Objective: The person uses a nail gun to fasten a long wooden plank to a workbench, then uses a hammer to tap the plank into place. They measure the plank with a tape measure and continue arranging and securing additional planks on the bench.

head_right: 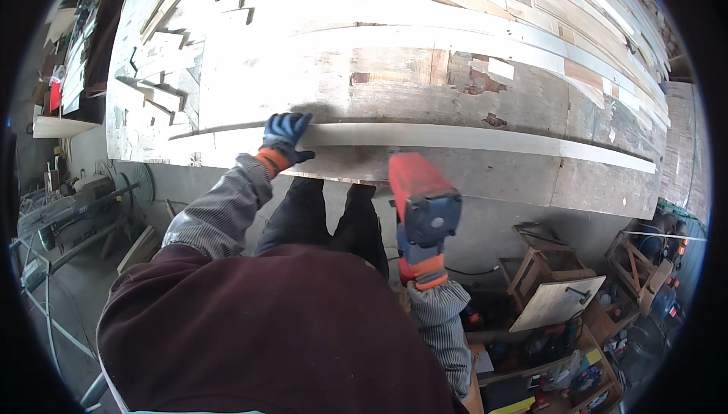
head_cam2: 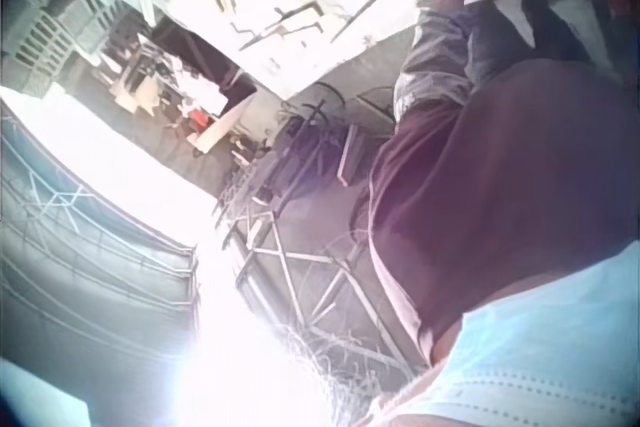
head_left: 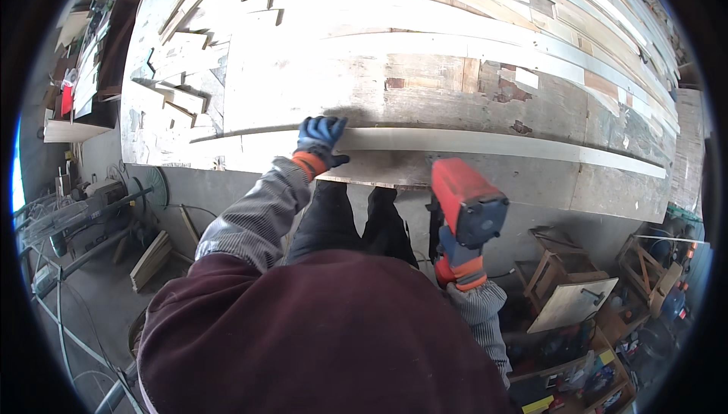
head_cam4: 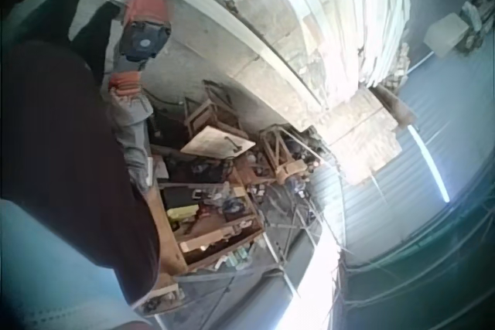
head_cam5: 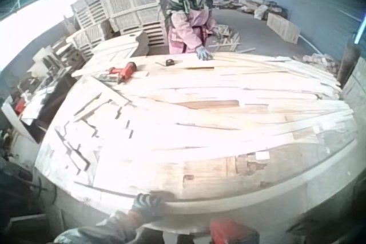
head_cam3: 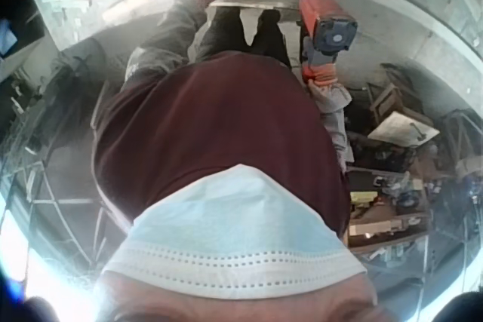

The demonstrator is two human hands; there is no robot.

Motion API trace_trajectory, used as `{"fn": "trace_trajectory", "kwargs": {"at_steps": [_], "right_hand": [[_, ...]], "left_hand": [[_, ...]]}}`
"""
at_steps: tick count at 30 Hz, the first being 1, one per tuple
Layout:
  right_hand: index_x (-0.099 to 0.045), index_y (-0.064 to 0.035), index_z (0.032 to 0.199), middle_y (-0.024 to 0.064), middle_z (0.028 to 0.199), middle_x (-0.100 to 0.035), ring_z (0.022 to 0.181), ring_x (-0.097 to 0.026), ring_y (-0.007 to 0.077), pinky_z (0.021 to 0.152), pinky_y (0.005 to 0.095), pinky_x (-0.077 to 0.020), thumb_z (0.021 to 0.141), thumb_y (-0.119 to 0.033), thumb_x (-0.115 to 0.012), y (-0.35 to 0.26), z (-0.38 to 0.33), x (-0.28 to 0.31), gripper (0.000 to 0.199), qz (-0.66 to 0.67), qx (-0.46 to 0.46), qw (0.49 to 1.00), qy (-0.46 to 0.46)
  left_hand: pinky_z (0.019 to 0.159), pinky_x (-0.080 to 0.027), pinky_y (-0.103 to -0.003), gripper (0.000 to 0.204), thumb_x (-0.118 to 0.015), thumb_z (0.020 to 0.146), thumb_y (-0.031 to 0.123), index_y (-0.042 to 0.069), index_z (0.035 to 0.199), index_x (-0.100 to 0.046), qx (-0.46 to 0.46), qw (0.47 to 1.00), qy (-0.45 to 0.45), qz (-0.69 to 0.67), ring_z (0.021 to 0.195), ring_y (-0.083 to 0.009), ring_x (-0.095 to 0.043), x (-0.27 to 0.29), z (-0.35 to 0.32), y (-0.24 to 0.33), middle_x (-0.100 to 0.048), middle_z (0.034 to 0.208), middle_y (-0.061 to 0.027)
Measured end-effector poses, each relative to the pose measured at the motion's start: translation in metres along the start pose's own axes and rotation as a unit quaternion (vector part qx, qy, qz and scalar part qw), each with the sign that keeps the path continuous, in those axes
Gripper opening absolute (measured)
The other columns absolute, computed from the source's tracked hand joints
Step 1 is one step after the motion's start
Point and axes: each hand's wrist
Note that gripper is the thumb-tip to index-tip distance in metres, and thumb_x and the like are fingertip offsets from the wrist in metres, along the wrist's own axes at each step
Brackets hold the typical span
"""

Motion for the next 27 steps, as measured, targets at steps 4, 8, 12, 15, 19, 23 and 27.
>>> {"fn": "trace_trajectory", "kwargs": {"at_steps": [4,8,12,15,19,23,27], "right_hand": [[-0.058,-0.0081,0.118,0.0133,0.117,-0.060,0.111,-0.055,0.0294,0.096,0.0445,-0.0417,0.083,-0.024,-0.062,-0.028,0.036,-0.024,0.039,-0.063,0.133,0.989,-0.015],[-0.060,-0.0129,0.116,0.0110,0.117,-0.061,0.109,-0.056,0.0297,0.093,0.0433,-0.0432,0.085,-0.028,-0.057,-0.012,0.035,-0.042,0.035,-0.103,0.034,0.979,-0.170],[-0.066,-0.0162,0.103,0.0106,0.100,-0.068,0.091,-0.064,0.0317,0.078,0.0414,-0.0500,0.086,-0.035,-0.052,0.001,0.035,-0.049,0.029,-0.132,0.063,0.976,-0.159],[-0.065,-0.0142,0.105,0.0103,0.103,-0.067,0.094,-0.063,0.0314,0.079,0.0417,-0.0497,0.085,-0.034,-0.053,-0.022,0.041,-0.039,0.030,-0.061,0.046,0.988,-0.135],[-0.062,-0.0138,0.113,0.0095,0.112,-0.064,0.103,-0.060,0.0290,0.087,0.0410,-0.0482,0.084,-0.032,-0.057,0.007,0.040,-0.050,0.035,-0.046,0.137,0.988,-0.054],[-0.062,-0.0138,0.114,0.0095,0.112,-0.064,0.103,-0.060,0.0288,0.087,0.0407,-0.0482,0.085,-0.030,-0.056,-0.003,0.042,-0.052,0.033,-0.045,0.119,0.987,-0.101],[-0.062,-0.0133,0.113,0.0099,0.113,-0.063,0.103,-0.059,0.0290,0.089,0.0405,-0.0475,0.086,-0.028,-0.056,-0.009,0.039,-0.036,0.032,-0.071,0.080,0.986,-0.128]], "left_hand": [[0.109,-0.026,-0.046,0.085,-0.077,0.060,0.055,0.022,0.131,-0.044,0.104,0.989,-0.096,-0.051,0.125,-0.0290,-0.038,-0.001,0.032,0.043,-0.044,0.132,-0.0072],[0.107,-0.030,-0.045,0.080,-0.080,0.057,0.051,0.025,0.126,-0.049,0.086,0.994,-0.031,-0.065,0.123,-0.0290,-0.040,-0.016,0.034,0.044,-0.046,0.127,-0.0065],[0.110,-0.025,-0.045,0.079,-0.077,0.060,0.057,0.025,0.126,-0.049,0.078,0.991,-0.083,-0.076,0.125,-0.0271,-0.039,-0.019,0.038,0.035,-0.046,0.129,-0.0061],[0.108,-0.029,-0.044,0.078,-0.078,0.057,0.056,0.025,0.124,-0.050,0.092,0.991,-0.051,-0.082,0.123,-0.0278,-0.042,-0.020,0.034,0.033,-0.048,0.126,-0.0057],[0.107,-0.030,-0.045,0.078,-0.080,0.056,0.053,0.025,0.123,-0.050,0.061,0.995,-0.001,-0.073,0.121,-0.0292,-0.043,-0.022,0.031,0.037,-0.048,0.124,-0.0071],[0.106,-0.030,-0.045,0.078,-0.080,0.056,0.053,0.027,0.123,-0.050,0.065,0.994,0.027,-0.087,0.121,-0.0283,-0.043,-0.028,0.028,0.036,-0.048,0.124,-0.0068],[0.108,-0.029,-0.045,0.078,-0.079,0.055,0.057,0.026,0.121,-0.049,0.062,0.995,0.006,-0.081,0.121,-0.0285,-0.043,-0.037,0.029,0.030,-0.047,0.125,-0.0055]]}}
Point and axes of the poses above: each hand's wrist, its own z-axis towards the middle knuckle, its own x-axis out of the back of the hand, y = z × x
